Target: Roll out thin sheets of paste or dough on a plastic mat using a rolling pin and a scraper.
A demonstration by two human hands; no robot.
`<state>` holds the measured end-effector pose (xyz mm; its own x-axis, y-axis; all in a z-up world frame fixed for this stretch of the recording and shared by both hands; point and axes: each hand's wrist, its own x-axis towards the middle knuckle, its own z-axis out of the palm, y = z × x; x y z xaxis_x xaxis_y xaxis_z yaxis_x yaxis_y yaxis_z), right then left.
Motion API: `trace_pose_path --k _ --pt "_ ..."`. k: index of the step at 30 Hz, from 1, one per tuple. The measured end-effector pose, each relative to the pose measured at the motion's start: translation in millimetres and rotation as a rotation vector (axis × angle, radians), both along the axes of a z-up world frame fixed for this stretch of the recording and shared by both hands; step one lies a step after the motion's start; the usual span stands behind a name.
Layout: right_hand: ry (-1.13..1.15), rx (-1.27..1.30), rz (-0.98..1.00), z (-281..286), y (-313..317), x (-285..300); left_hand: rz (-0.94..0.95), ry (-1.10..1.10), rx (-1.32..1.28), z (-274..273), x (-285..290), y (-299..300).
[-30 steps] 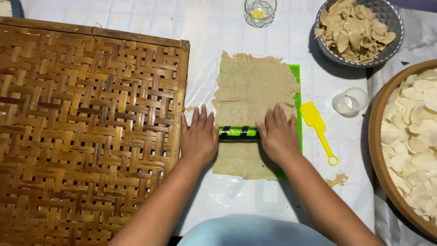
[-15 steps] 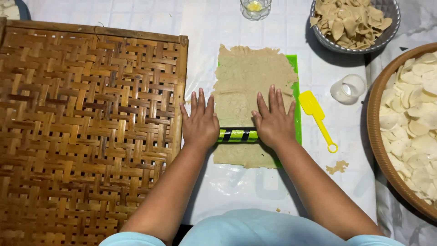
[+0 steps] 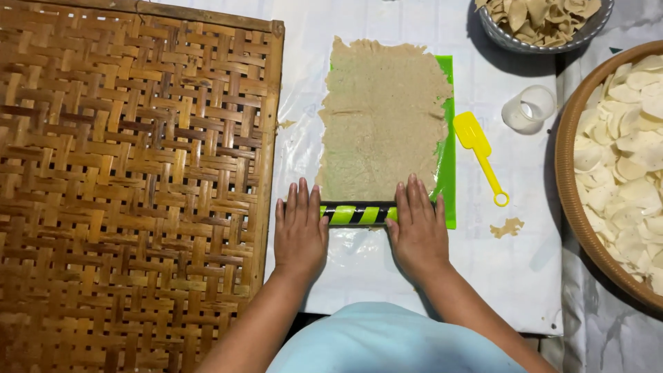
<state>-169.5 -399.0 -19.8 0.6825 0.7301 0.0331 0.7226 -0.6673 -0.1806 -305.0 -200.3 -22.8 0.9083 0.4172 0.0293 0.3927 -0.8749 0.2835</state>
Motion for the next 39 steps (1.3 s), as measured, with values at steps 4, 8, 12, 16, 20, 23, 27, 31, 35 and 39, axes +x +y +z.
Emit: trace_pose_path --k 4,8,12,16,20,23,27,31,35,39 --pt "-0.058 0.013 0.030 -4.3 -25.1 -15.7 -0.035 -0.046 -0.007 0.5 -26.6 -4.8" --pt "-0.083 -0.040 0.098 0.3 -32.5 4.2 -0.139 -0.101 0.089 -1.3 -25.6 14.2" --pt "-0.131 0.046 0.109 23.0 -14.4 32.8 -0.209 -0.227 0.174 9.3 7.6 41.9" --pt "-0.205 0.122 0.102 8.5 10.8 68.8 -0.206 -0.290 0.142 -6.4 58.0 69.7" --pt "-0.130 0.082 0.008 4.2 41.6 72.6 -0.086 -0.227 0.045 -1.4 92.7 64.2" --pt "0.007 -0.089 -0.049 1.0 65.4 93.2 -0.018 -0.126 0.042 3.7 117.6 70.9" --pt "0.014 -0.160 -0.087 -7.1 97.1 137.2 0.032 -0.094 0.076 19.7 161.9 91.9" --pt "-0.017 -0.044 -0.081 -2.0 129.5 179.5 0.063 0.041 0.051 15.3 218.1 126.1" --pt "0.063 -0.145 -0.122 -5.6 153.7 217.8 0.063 0.264 -0.067 5.8 260.4 157.1" --pt "0.110 -0.046 -0.118 8.6 149.9 217.8 0.044 -0.067 -0.134 46.6 245.0 148.6"
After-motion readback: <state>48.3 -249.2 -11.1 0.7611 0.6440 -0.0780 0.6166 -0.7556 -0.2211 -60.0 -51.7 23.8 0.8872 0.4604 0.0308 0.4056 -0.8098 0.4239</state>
